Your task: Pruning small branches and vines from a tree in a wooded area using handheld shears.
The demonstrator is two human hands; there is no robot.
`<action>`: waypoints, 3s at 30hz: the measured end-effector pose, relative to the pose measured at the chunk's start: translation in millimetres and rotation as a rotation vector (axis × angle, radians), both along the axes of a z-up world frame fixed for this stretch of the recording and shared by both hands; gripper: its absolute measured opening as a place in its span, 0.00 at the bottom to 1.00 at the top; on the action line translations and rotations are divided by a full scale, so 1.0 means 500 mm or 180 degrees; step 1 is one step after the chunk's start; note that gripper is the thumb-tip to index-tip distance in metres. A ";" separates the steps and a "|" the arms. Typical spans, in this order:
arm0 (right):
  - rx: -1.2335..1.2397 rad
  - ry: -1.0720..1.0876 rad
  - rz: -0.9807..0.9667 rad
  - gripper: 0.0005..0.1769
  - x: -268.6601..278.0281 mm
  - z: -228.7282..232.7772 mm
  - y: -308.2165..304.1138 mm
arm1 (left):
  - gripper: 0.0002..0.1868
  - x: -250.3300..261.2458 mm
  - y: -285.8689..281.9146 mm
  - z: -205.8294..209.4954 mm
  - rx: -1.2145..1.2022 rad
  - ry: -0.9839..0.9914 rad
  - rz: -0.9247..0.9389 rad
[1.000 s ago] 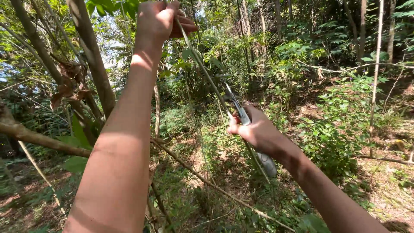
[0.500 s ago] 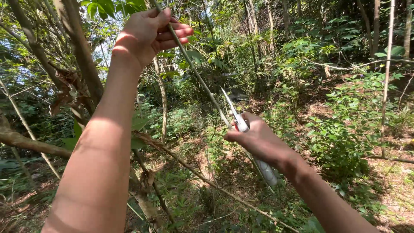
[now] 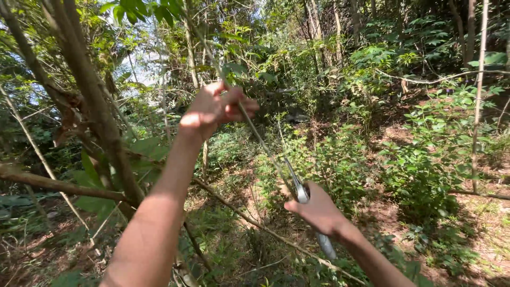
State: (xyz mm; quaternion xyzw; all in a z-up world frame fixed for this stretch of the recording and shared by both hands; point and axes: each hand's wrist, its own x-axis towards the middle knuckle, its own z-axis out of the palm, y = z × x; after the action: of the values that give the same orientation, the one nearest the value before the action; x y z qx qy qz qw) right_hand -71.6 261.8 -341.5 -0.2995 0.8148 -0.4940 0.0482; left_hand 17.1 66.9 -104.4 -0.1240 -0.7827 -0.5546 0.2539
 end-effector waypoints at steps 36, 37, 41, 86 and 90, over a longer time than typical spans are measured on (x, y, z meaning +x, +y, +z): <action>0.0177 -0.0872 -0.0053 0.27 -0.070 -0.457 0.270 | 0.14 -0.061 0.061 -0.441 -0.0780 -0.0402 0.0755; -0.0006 -0.0787 0.0003 0.25 -0.057 -0.429 0.271 | 0.14 -0.072 0.077 -0.471 -0.0880 -0.0563 0.0760; -0.0253 -0.0398 0.0133 0.23 -0.015 -0.364 0.260 | 0.13 -0.072 0.151 -0.542 -0.0489 -0.0691 0.0607; -0.2284 -0.1856 -0.1448 0.30 0.153 -0.699 0.943 | 0.18 -0.172 0.656 -0.812 0.0755 -0.1272 -0.1253; -0.2994 -0.2031 -0.1261 0.31 0.228 -0.685 1.005 | 0.20 -0.216 0.731 -0.878 0.0698 -0.1182 -0.1655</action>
State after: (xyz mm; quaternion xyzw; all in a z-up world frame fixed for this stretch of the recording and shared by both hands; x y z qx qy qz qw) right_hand 42.5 764.4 -684.2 0.0319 0.4944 -0.8666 0.0598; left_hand -91.0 432.7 -543.4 -0.1882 -0.6935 -0.6947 -0.0312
